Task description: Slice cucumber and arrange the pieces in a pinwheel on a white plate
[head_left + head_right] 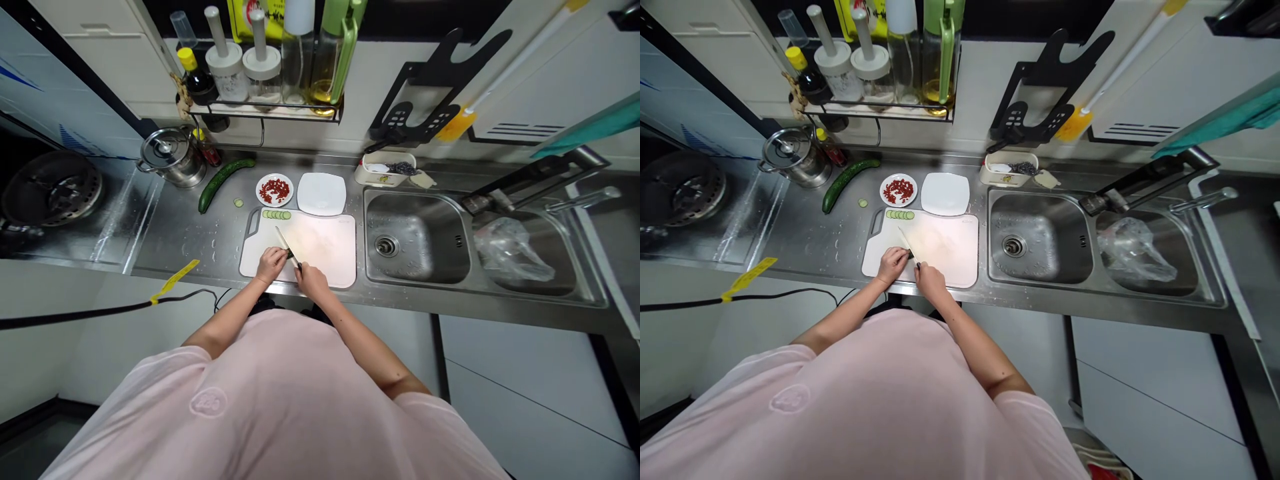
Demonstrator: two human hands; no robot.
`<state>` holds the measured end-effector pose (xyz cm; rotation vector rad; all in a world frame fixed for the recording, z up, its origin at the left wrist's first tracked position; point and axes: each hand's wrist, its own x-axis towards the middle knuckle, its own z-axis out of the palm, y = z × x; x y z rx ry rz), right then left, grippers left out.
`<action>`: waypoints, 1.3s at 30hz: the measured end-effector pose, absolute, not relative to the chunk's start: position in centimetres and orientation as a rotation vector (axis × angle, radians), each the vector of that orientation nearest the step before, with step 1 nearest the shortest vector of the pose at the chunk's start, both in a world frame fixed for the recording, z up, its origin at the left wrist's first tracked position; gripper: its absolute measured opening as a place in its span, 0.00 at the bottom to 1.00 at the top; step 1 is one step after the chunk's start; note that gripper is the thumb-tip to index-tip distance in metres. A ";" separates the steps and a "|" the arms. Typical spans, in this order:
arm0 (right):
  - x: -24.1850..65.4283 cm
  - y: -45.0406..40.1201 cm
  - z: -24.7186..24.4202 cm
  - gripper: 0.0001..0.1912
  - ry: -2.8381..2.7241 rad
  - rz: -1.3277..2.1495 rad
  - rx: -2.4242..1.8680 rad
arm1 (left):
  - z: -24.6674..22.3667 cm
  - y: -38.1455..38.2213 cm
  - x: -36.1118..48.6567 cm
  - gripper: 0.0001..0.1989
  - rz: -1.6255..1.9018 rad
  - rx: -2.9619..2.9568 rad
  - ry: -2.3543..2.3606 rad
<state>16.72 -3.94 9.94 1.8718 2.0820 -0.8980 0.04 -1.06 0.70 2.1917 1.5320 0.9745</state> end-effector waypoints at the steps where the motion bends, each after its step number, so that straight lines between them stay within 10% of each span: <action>1: 17.0 -4.3 10.0 0.19 2.080 -0.892 1.873 | 0.7 -1.1 0.0 0.11 0.976 2.189 1.533; 39: 17.2 -4.9 8.4 0.17 2.114 -0.860 1.902 | 0.6 -1.1 0.0 0.10 0.997 2.177 1.535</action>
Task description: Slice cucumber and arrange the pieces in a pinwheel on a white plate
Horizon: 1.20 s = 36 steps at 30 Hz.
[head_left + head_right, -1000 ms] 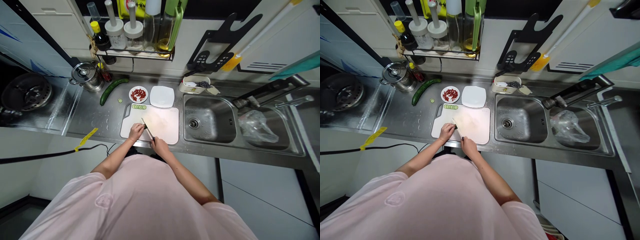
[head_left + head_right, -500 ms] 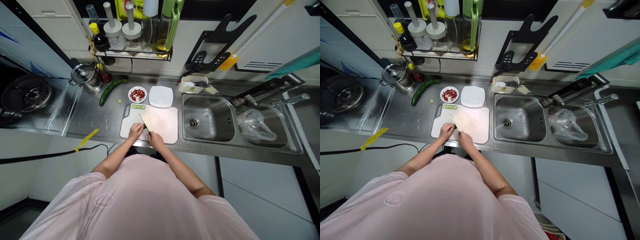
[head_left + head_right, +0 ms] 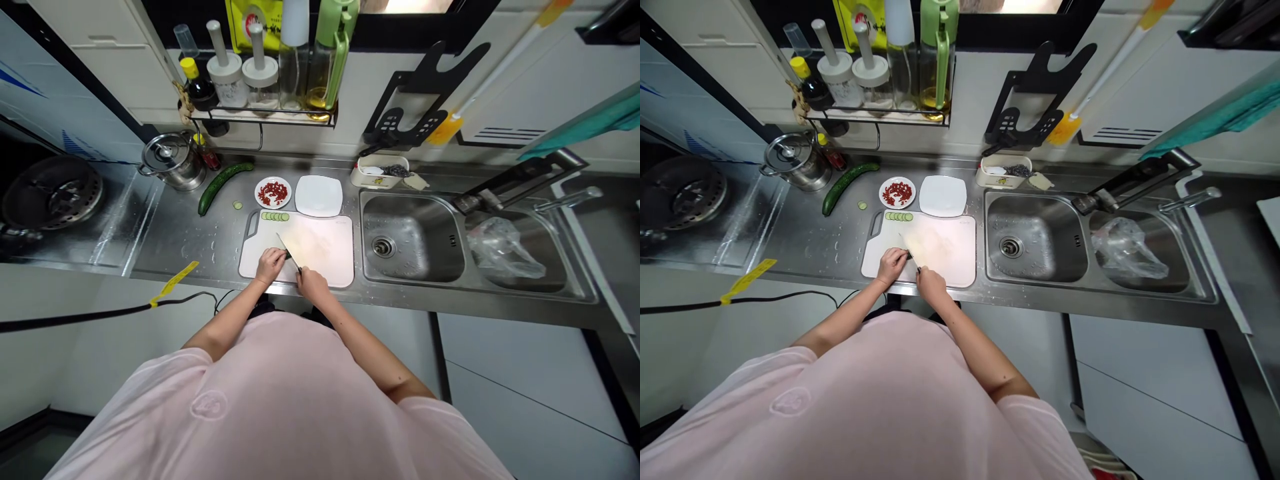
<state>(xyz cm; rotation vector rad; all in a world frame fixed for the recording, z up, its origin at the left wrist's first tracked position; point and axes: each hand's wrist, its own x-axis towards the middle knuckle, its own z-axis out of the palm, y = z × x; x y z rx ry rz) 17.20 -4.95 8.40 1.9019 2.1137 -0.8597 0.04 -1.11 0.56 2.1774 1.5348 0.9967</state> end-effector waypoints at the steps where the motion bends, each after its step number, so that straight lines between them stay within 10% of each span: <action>1: 17.5 -5.4 8.4 0.16 2.105 -0.860 1.897 | 0.6 -1.1 0.1 0.10 0.997 2.177 1.536; 36: 18.1 -6.5 8.7 0.17 2.059 -0.848 1.891 | 0.8 -1.1 0.2 0.09 1.009 2.162 1.539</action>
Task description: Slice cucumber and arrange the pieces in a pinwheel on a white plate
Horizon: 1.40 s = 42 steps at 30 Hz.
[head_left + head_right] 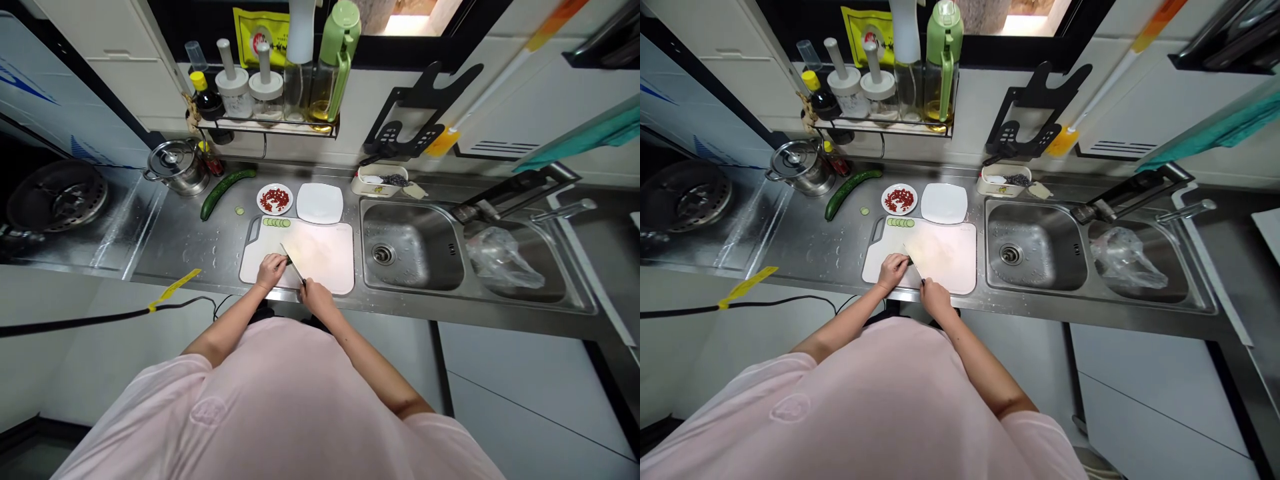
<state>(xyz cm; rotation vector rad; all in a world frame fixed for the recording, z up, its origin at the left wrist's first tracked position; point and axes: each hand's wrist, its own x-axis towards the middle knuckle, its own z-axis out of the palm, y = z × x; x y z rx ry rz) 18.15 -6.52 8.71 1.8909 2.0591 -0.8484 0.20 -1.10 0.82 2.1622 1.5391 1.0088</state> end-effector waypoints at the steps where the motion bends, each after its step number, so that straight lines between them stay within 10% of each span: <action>1: 18.0 -6.3 8.8 0.17 2.050 -0.853 1.888 | 0.8 -1.1 0.2 0.10 1.006 2.163 1.541; 42: 19.6 -7.8 9.7 0.17 2.020 -0.874 1.904 | 0.9 -1.1 0.4 0.10 1.087 2.148 1.518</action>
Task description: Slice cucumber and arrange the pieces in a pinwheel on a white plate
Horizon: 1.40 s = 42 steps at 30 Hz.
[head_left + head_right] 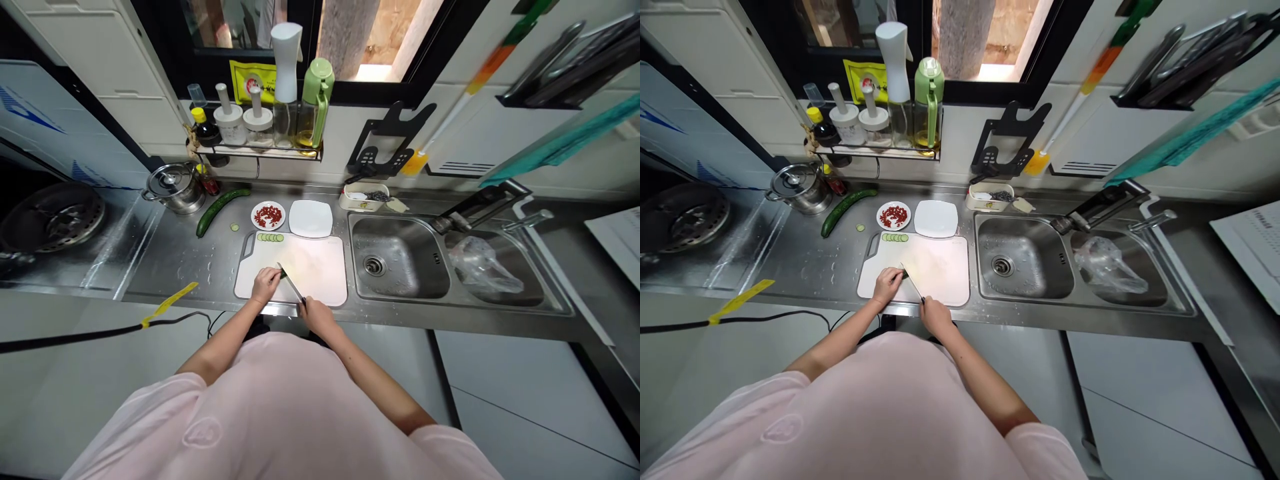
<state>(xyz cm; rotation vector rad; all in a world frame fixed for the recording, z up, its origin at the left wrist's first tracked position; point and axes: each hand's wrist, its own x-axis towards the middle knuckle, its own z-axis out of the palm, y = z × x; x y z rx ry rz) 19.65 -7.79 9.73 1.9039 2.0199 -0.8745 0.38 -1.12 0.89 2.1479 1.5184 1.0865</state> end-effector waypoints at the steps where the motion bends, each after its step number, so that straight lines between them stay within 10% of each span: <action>1: 19.8 -7.9 9.8 0.17 2.018 -0.879 1.904 | 0.9 -1.1 0.4 0.10 1.089 2.144 1.525; 42: 22.3 -7.8 9.9 0.14 2.082 -0.590 2.135 | 0.7 -1.2 0.1 0.11 1.098 1.993 1.583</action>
